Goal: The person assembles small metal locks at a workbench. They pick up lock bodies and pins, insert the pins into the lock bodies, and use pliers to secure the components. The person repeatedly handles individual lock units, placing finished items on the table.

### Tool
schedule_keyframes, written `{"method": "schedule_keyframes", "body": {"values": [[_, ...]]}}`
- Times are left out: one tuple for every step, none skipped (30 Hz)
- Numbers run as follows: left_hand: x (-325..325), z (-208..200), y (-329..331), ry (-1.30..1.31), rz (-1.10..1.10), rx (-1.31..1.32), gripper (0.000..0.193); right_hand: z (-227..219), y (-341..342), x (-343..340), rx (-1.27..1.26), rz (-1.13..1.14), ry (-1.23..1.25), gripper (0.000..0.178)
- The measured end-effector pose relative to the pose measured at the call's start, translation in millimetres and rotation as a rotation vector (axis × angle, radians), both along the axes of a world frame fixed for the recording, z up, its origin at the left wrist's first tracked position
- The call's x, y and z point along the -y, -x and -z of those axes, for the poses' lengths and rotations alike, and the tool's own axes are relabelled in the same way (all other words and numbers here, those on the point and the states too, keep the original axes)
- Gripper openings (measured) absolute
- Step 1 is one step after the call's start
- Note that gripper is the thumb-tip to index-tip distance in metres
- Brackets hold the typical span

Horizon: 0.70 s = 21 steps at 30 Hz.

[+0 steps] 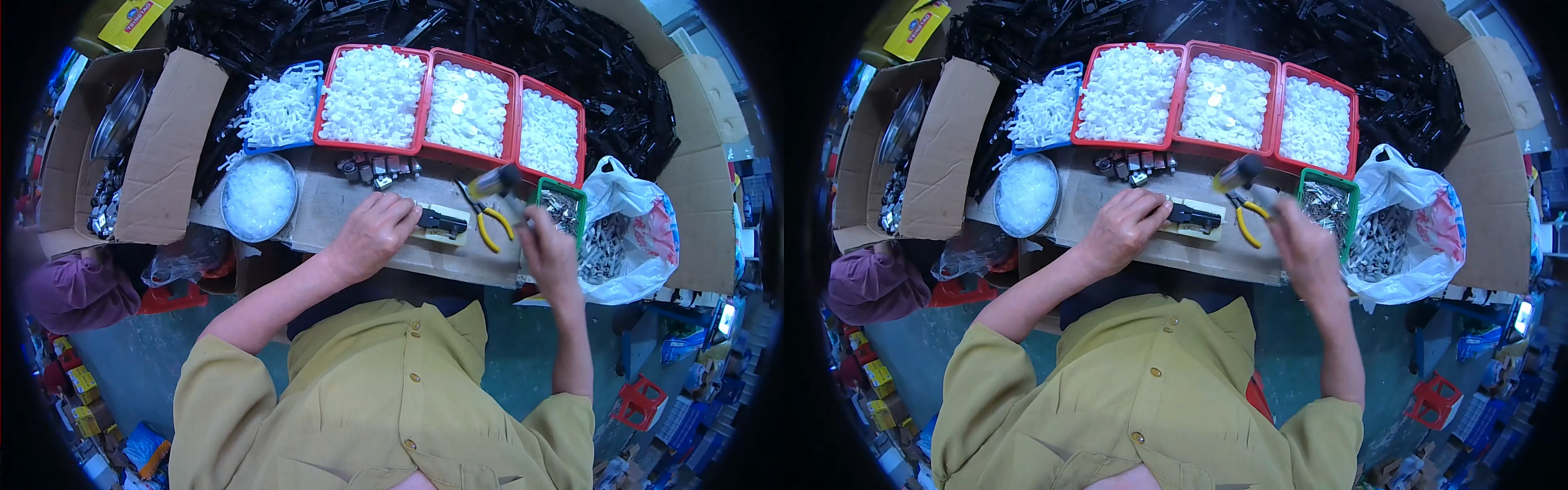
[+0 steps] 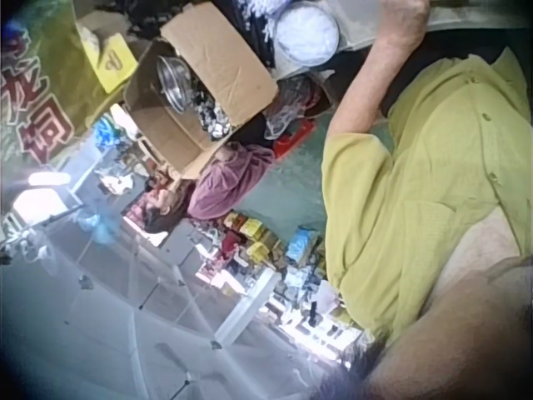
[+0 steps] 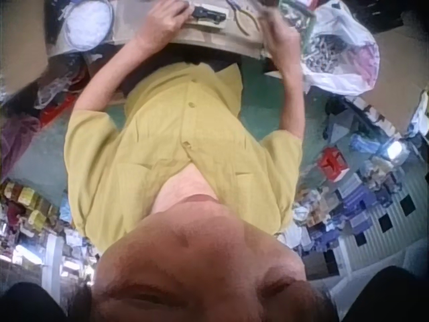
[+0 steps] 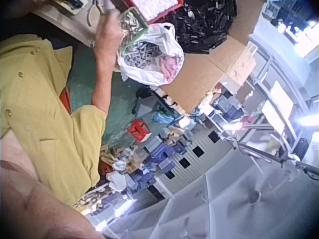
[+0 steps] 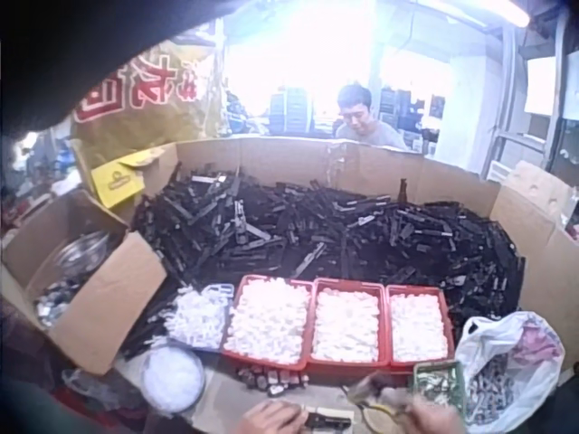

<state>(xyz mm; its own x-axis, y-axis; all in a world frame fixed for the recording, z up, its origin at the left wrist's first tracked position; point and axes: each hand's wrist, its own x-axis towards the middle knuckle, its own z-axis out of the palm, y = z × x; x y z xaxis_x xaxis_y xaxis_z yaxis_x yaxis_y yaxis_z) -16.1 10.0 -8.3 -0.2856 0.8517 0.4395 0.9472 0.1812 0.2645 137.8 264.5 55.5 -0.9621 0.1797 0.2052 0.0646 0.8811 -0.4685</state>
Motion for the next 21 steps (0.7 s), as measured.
{"method": "schedule_keyframes", "body": {"values": [[-1,-1,0,-0.001,0.000,-0.005,0.030,9,-6,7,0.008,-0.056,-0.074,0.019],[-2,-1,1,-0.002,0.007,-0.011,0.030,18,-11,13,0.015,-0.106,-0.148,0.020],[-4,-1,2,-0.003,0.014,-0.018,0.029,21,-12,18,0.044,-0.119,-0.319,0.024],[-3,0,2,-0.004,0.011,-0.024,0.029,17,-12,22,0.009,-0.106,-0.326,0.025],[-3,1,2,-0.005,0.007,-0.030,0.029,9,-12,25,-0.027,-0.094,-0.331,0.025],[-2,1,1,-0.009,0.002,-0.030,0.029,2,-12,27,-0.063,-0.083,-0.337,0.025],[-2,1,1,-0.015,0.002,-0.029,0.029,-4,-14,28,-0.161,-0.072,-0.292,0.033],[-1,1,1,-0.021,0.000,-0.029,0.029,-5,-16,31,-0.225,-0.039,-0.242,0.034],[-1,2,0,-0.024,-0.002,-0.032,0.029,-5,-19,34,-0.289,-0.008,-0.192,0.034],[-2,2,1,-0.027,0.004,-0.036,0.029,-5,-21,36,-0.353,0.032,-0.142,0.035],[-3,2,1,-0.030,0.010,-0.040,0.029,2,-23,35,-0.337,-0.013,-0.223,0.040],[-4,1,1,-0.025,0.014,-0.041,0.029,5,-24,37,-0.025,-0.024,-0.350,0.041],[-4,0,0,-0.017,0.011,-0.046,0.030,9,-23,38,0.062,-0.048,-0.371,0.041],[-4,0,0,-0.009,0.008,-0.050,0.030,12,-21,38,0.150,-0.072,-0.392,0.041],[-4,-1,1,-0.006,0.010,-0.056,0.030,8,-21,38,0.058,-0.038,-0.345,0.041],[-3,-1,2,0.001,0.012,-0.056,0.030,2,-22,38,-0.028,-0.006,-0.293,0.042],[-1,0,2,0.009,0.015,-0.056,0.030,-2,-23,39,-0.113,0.027,-0.239,0.043],[1,1,-1,0.012,0.006,-0.053,0.030,-3,-21,42,-0.297,0.059,-0.172,0.043],[-1,1,0,0.012,0.010,-0.057,0.030,-1,-23,40,-0.273,0.051,-0.216,0.044],[-3,1,0,0.011,0.015,-0.061,0.030,4,-26,39,-0.249,0.043,-0.260,0.045],[-3,1,0,0.005,0.020,-0.064,0.030,13,-24,38,-0.104,-0.021,-0.345,0.047]]}}
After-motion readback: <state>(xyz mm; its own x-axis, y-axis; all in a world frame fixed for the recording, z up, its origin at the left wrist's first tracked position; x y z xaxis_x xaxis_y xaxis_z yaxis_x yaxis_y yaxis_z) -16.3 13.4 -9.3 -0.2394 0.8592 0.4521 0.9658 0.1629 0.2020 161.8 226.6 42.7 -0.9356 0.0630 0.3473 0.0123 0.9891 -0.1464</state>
